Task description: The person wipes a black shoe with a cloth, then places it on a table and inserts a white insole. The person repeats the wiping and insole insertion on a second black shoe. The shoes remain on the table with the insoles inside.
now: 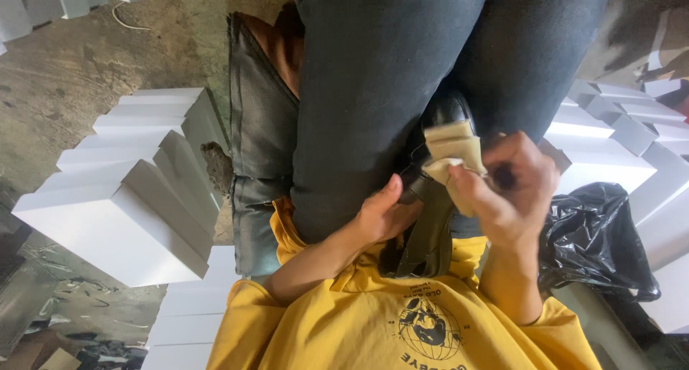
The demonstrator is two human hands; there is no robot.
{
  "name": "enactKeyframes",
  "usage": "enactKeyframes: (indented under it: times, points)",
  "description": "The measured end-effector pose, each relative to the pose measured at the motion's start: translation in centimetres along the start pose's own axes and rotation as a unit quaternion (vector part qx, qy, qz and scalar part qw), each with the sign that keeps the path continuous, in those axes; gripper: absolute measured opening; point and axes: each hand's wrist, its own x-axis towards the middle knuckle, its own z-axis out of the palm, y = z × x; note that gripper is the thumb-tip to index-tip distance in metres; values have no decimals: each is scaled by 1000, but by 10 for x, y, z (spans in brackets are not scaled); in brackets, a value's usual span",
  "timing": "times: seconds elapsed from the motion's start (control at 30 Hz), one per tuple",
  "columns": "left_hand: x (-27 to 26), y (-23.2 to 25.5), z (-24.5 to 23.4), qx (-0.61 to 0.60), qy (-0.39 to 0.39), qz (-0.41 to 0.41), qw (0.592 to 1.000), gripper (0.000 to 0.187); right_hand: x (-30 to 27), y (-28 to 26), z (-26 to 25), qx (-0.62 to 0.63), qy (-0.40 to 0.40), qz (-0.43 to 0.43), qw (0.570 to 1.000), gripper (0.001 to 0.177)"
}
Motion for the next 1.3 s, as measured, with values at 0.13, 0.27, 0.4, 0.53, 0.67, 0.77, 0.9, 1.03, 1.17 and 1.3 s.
enactKeyframes:
  times: [0.13,0.27,0.4,0.53,0.67,0.77,0.9,1.03,1.17,1.3]
  points:
    - [5,-37,-4,90,56,249,963,47,-5,28,6,-92,93,-82,988,31]
    - [12,-21,3,197,59,236,950,47,-10,27,20,-111,177,-83,974,30]
    - [27,6,36,336,33,256,906,40,-4,28,19,32,187,-61,980,25]
    - [28,-8,23,340,27,269,901,37,-3,25,7,114,148,-62,980,25]
    - [29,-2,27,363,30,284,887,34,-9,25,13,-44,141,-88,985,30]
    - [28,-14,5,381,34,283,880,34,0,17,21,-33,191,-98,976,26]
    - [24,-11,32,366,37,292,883,33,6,29,-4,292,162,-45,942,24]
    - [25,-24,7,372,30,275,886,32,-2,21,-4,161,128,-59,977,25]
    - [24,-8,42,354,43,287,889,32,-13,23,9,-42,88,-69,993,25]
    - [31,-1,39,372,47,312,873,39,-9,22,18,-48,168,-90,981,23]
